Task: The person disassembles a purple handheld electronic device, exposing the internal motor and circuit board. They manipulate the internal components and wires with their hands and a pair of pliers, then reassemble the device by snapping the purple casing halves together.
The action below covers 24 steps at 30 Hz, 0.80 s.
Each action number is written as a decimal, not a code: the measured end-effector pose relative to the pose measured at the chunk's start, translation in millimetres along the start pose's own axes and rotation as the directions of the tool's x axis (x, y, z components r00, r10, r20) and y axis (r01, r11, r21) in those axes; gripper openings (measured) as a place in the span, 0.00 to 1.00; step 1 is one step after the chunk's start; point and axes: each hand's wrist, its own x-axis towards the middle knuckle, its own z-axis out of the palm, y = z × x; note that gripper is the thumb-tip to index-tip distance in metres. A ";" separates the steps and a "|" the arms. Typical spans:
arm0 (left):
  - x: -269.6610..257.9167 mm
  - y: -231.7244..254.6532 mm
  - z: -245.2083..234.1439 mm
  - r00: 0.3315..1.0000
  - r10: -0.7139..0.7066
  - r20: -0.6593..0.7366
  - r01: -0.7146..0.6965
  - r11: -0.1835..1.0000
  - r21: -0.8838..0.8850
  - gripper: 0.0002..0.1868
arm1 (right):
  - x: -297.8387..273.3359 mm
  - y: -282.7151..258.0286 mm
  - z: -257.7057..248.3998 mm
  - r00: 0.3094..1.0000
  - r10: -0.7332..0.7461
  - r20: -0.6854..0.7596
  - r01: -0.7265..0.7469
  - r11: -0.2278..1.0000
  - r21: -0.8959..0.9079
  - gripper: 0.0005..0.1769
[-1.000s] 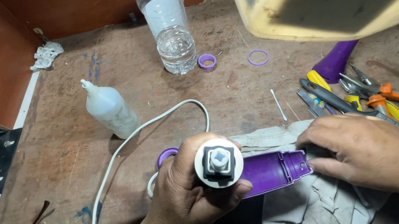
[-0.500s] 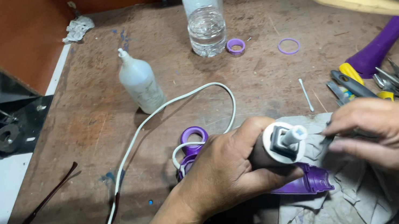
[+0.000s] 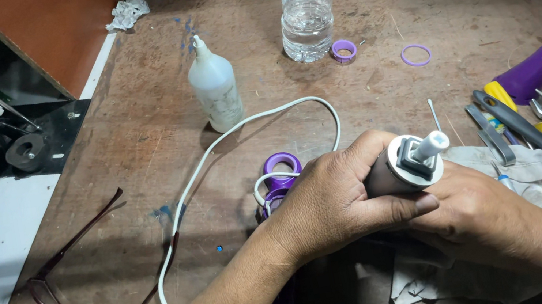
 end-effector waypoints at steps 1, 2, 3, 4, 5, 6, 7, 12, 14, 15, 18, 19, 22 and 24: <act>0.1 -1.1 0.6 1.000 -0.001 -0.003 0.001 1.000 -0.002 0.37 | -9.9 5.1 6.6 1.000 -0.002 0.003 0.002 1.000 0.001 0.08; 0.3 -2.1 1.1 1.000 0.006 -0.002 -0.006 1.000 0.000 0.37 | -19.8 10.4 13.2 0.999 0.024 -0.036 -0.025 1.000 -0.018 0.07; 0.8 -3.2 1.2 1.000 0.013 -0.002 -0.013 1.000 0.002 0.38 | -29.3 16.2 19.6 0.996 0.048 -0.075 -0.051 0.998 -0.036 0.11; 0.7 -1.8 0.0 1.000 0.012 -0.005 -0.012 1.000 0.001 0.38 | -29.0 11.5 20.5 0.996 0.046 -0.073 -0.049 0.998 -0.035 0.11; 1.0 -0.5 -1.5 1.000 -0.016 0.008 0.016 1.000 0.017 0.38 | -28.7 7.0 21.4 0.969 0.227 -0.095 -0.222 0.973 0.066 0.10; 1.4 0.7 -2.8 0.999 -0.044 0.021 0.044 0.998 0.033 0.38 | -28.5 2.6 22.4 0.910 0.402 -0.098 -0.383 0.908 0.168 0.11; 1.8 -2.1 -1.5 0.999 -0.047 0.021 0.046 0.998 0.031 0.38 | -28.6 2.3 21.4 0.910 0.403 -0.095 -0.384 0.908 0.170 0.11; -1.3 3.5 -4.5 1.000 -0.025 -0.001 0.025 0.999 0.028 0.39 | -53.7 9.3 27.9 0.737 0.676 0.007 -0.663 0.720 0.205 0.05; -0.4 3.2 -4.0 0.999 -0.044 0.003 0.044 0.999 0.032 0.40 | -45.4 6.8 28.4 0.725 0.687 0.045 -0.664 0.681 0.310 0.05; 0.3 3.3 -4.2 0.998 -0.062 0.010 0.062 0.997 0.038 0.41 | -41.0 5.5 28.8 0.715 0.695 0.082 -0.659 0.629 0.412 0.11; -0.5 0.7 -1.8 0.999 -0.029 -0.016 0.029 0.999 0.028 0.40 | -31.2 5.0 27.5 0.616 0.767 0.180 -0.741 0.487 0.463 0.12; 0.0 2.0 -2.8 1.000 -0.026 -0.016 0.026 0.999 0.029 0.40 | -25.6 2.2 27.7 0.617 0.767 0.177 -0.740 0.488 0.462 0.12; 0.8 3.6 -4.0 0.998 -0.067 0.010 0.066 0.996 0.067 0.38 | -10.3 -5.0 26.4 0.591 0.790 0.162 -0.742 0.454 0.493 0.14; 1.0 1.8 -2.8 0.999 -0.047 -0.009 0.047 0.997 0.055 0.38 | -1.5 -8.1 22.5 0.643 0.754 0.132 -0.714 0.528 0.461 0.10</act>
